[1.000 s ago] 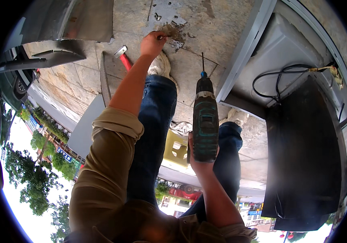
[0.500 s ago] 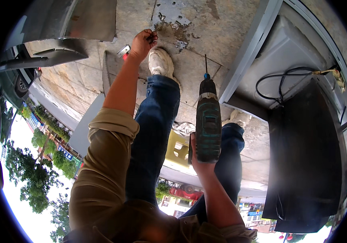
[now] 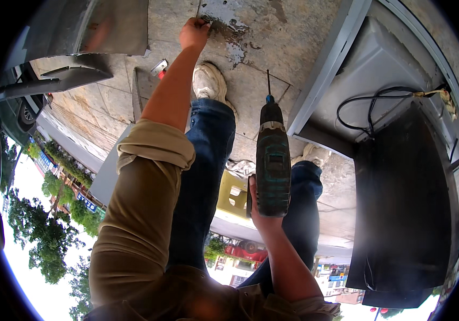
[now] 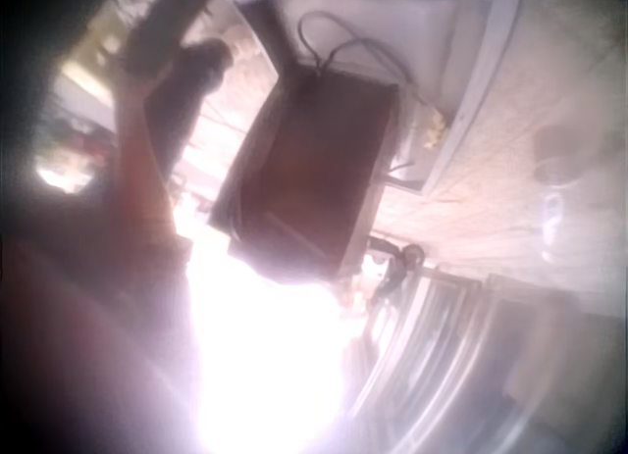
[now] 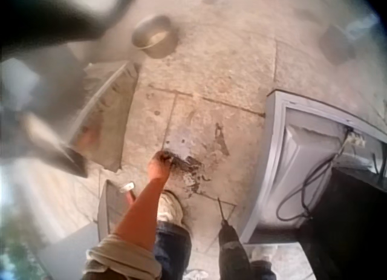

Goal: The person carries two metal duct pieces from a cluttered workshop to an outdoor area and places them on a metal frame. They then apply double-sided tape to the edges of a white plastic vent cover and use a power drill to secure the cover to the frame.

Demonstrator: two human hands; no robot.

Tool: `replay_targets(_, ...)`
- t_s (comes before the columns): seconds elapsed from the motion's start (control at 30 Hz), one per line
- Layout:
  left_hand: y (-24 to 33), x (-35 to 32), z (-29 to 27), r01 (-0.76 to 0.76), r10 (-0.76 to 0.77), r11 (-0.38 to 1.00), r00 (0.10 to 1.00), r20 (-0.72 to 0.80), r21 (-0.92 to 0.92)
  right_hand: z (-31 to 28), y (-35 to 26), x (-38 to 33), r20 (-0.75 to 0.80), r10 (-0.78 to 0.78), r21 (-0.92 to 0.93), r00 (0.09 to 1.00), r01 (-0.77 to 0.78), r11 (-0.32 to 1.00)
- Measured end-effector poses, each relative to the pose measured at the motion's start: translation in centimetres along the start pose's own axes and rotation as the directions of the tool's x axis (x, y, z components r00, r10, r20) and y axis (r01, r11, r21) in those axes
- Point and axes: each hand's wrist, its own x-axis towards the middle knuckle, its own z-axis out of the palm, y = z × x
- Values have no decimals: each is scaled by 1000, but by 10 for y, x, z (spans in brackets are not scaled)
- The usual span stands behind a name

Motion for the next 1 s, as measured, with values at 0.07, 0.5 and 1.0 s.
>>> replay_targets(0.07,-5,2,0,-6,6,999,1000,-2,43,-1,-1,1,-1,16,36,1000,-16,999)
replay_targets(0.5,-8,-4,-12,90,-69,989,982,-174,118,-11,-3,1,43,-69,-47,997,71,996)
replay_targets(1.0,10,-60,-60,520,-109,450,839,533,-726,-13,-13,2,98,168,205,981,-185,961)
